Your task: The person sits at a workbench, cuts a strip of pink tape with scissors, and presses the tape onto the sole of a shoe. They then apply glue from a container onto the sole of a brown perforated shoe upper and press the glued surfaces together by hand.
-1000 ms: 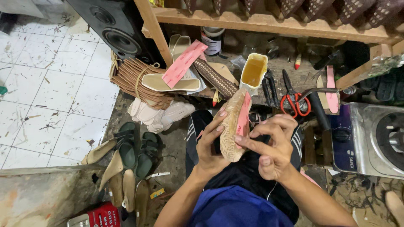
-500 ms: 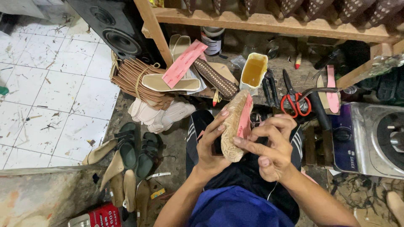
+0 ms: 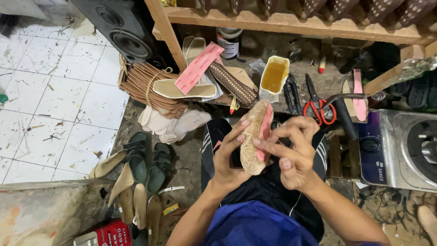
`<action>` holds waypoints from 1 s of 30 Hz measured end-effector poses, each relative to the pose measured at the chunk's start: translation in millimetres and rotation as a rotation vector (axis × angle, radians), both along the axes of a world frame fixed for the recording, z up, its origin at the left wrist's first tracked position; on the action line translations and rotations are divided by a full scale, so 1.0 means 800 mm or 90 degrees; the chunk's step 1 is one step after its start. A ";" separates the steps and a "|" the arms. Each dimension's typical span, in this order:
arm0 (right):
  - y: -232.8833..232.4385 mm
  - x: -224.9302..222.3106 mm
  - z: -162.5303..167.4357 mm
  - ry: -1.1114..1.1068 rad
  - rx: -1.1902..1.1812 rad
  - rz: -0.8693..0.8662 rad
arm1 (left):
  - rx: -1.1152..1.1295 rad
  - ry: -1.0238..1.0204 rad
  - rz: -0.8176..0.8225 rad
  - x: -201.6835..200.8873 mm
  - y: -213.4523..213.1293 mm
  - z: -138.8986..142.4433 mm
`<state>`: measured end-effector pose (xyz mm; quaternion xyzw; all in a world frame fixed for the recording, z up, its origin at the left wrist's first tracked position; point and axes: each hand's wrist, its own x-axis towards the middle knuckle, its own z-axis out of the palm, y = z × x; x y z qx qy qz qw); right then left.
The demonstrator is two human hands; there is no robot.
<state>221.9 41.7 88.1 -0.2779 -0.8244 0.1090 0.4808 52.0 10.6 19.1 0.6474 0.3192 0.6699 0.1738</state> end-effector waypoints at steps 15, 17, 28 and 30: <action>-0.001 0.009 0.002 -0.046 0.045 -0.006 | -0.034 -0.038 -0.048 0.002 -0.004 -0.006; -0.002 0.008 0.002 -0.051 0.065 0.005 | -0.034 -0.041 -0.050 0.002 -0.004 -0.006; 0.000 0.010 0.004 -0.043 0.055 0.007 | -0.063 -0.016 -0.045 0.000 -0.009 -0.002; 0.000 0.011 0.005 -0.057 0.084 0.017 | -0.065 -0.015 -0.047 -0.001 -0.009 -0.002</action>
